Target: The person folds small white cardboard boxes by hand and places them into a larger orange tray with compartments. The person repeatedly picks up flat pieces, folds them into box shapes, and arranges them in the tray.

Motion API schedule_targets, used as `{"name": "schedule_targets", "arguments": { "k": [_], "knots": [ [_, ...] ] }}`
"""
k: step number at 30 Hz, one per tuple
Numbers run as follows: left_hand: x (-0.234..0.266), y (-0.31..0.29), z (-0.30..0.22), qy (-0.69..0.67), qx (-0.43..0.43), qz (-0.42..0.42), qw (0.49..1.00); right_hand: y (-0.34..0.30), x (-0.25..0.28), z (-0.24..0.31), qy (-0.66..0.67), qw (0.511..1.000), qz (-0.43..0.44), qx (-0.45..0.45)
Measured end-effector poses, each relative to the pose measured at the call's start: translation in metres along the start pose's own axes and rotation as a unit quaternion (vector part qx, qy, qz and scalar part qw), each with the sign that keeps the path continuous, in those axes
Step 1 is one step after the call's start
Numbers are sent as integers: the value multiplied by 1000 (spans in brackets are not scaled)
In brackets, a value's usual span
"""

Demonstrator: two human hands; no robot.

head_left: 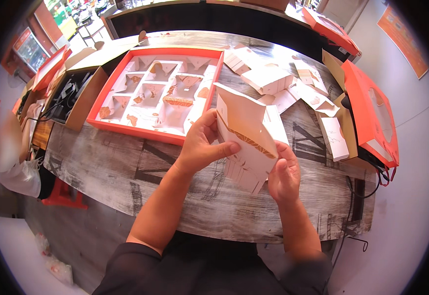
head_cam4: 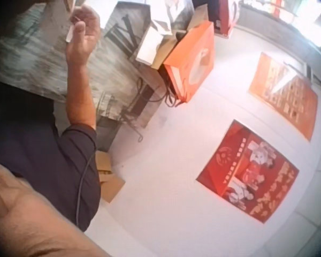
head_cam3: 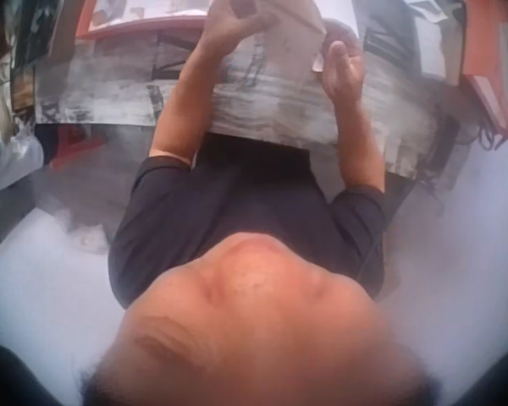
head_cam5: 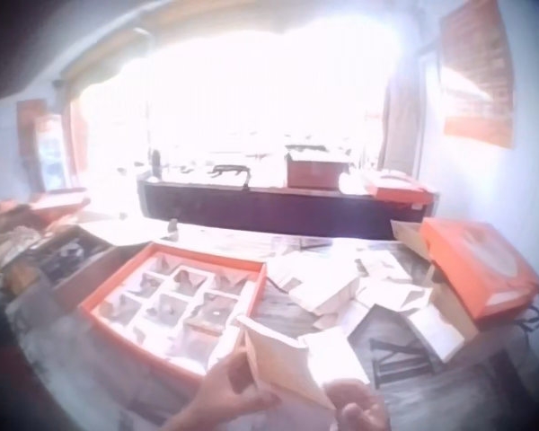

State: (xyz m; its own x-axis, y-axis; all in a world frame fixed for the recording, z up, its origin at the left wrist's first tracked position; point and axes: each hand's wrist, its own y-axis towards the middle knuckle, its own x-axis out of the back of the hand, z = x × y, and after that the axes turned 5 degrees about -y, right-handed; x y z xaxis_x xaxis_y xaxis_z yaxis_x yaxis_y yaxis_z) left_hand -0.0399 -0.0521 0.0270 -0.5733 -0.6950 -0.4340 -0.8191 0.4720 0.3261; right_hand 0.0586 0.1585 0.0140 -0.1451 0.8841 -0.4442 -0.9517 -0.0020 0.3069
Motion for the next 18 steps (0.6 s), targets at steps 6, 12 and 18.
{"name": "schedule_targets", "arguments": {
  "k": [6, 12, 18],
  "knots": [
    [-14, -4, 10, 61, 17, -63, 996, -5, 10, -7, -41, 999, 22, 12],
    [-19, -2, 17, 85, -32, -90, 992, -8, 13, -10, -19, 999, 10, -40],
    [-19, -2, 17, 60, -9, -87, 994, -4, 14, -12, -257, 966, -12, 19]
  ]
}}
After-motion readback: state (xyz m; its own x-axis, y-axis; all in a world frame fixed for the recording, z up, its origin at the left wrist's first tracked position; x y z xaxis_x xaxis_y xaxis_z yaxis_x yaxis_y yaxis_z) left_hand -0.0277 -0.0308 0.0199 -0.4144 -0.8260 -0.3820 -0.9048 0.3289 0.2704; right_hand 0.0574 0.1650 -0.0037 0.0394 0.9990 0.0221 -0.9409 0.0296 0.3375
